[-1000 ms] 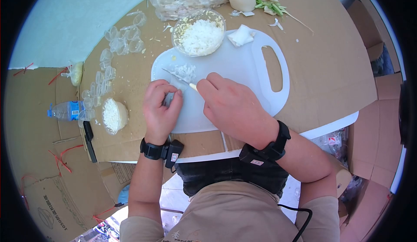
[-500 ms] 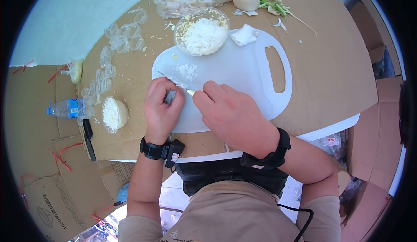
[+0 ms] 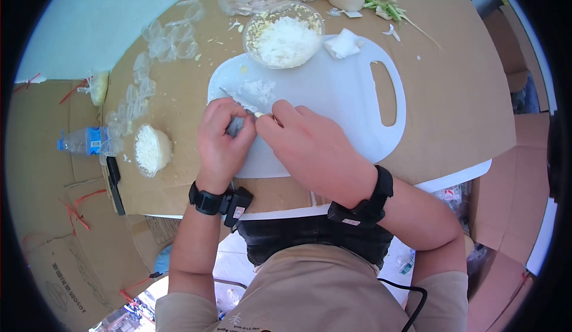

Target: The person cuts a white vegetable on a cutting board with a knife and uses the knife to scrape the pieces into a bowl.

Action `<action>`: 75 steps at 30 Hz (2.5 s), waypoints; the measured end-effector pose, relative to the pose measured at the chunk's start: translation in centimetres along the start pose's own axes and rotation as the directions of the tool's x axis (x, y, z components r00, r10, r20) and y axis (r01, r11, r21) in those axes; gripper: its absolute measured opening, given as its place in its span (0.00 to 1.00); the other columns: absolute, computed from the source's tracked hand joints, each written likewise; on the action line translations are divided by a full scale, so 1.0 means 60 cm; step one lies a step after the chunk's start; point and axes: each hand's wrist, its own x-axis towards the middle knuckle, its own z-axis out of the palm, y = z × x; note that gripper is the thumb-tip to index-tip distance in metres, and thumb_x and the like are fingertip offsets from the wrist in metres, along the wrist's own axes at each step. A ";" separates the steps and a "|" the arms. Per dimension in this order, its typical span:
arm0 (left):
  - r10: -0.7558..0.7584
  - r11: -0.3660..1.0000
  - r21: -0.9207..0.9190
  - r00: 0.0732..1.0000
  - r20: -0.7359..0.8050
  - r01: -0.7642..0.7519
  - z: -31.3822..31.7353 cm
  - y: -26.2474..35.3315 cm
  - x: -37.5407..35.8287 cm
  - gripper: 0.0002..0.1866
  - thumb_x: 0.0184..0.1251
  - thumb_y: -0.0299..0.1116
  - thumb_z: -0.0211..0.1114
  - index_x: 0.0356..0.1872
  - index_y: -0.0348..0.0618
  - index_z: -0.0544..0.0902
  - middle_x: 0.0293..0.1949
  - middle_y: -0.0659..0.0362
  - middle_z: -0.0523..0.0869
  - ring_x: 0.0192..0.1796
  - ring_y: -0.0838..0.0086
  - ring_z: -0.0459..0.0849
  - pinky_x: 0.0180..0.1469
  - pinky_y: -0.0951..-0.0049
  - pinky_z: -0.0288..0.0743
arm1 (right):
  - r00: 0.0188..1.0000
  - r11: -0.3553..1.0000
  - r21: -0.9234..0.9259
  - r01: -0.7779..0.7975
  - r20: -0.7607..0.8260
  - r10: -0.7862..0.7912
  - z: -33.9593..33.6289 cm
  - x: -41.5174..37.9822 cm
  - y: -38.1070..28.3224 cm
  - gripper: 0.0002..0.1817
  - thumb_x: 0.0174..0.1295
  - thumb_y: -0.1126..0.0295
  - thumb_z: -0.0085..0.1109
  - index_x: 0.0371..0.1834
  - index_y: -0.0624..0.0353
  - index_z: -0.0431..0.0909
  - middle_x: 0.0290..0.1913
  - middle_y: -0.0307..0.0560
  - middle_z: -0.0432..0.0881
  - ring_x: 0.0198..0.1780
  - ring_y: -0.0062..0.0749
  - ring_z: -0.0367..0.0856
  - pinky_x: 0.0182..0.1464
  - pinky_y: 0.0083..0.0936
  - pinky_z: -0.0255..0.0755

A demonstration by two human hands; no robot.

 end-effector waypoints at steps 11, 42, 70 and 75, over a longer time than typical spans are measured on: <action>0.015 1.000 -0.015 1.000 -0.016 -0.016 0.002 -0.002 0.000 0.08 0.64 0.22 0.77 0.40 0.39 0.86 0.45 0.52 0.87 0.47 0.58 0.88 0.50 0.62 0.83 | 0.999 1.000 0.003 -0.019 0.032 0.019 -0.011 -0.016 0.005 0.15 0.58 0.78 0.67 0.48 0.57 0.76 0.43 0.46 0.77 0.40 0.41 0.84 0.39 0.35 0.82; 0.028 1.000 -0.005 0.999 -0.043 -0.029 -0.001 0.001 -0.002 0.08 0.63 0.21 0.76 0.40 0.37 0.86 0.44 0.51 0.87 0.45 0.58 0.87 0.48 0.63 0.82 | 0.998 1.000 -0.024 -0.008 -0.059 0.006 -0.015 -0.019 -0.015 0.14 0.55 0.78 0.67 0.41 0.57 0.73 0.39 0.45 0.72 0.38 0.39 0.81 0.37 0.35 0.78; -0.042 0.998 -0.042 0.999 0.015 0.043 -0.004 -0.001 -0.006 0.07 0.68 0.21 0.76 0.41 0.38 0.85 0.47 0.56 0.86 0.48 0.67 0.85 0.52 0.69 0.80 | 0.995 0.999 -0.010 -0.050 -0.091 0.049 0.001 -0.016 0.007 0.13 0.58 0.78 0.65 0.43 0.56 0.74 0.39 0.46 0.75 0.36 0.40 0.83 0.35 0.37 0.80; 0.013 1.000 -0.022 0.998 -0.063 -0.014 -0.004 -0.001 -0.010 0.09 0.67 0.21 0.77 0.42 0.38 0.84 0.47 0.55 0.85 0.50 0.66 0.84 0.55 0.67 0.79 | 0.995 0.999 -0.026 -0.024 -0.102 0.022 -0.004 -0.014 0.002 0.12 0.58 0.77 0.66 0.43 0.56 0.75 0.40 0.45 0.76 0.36 0.38 0.83 0.35 0.35 0.81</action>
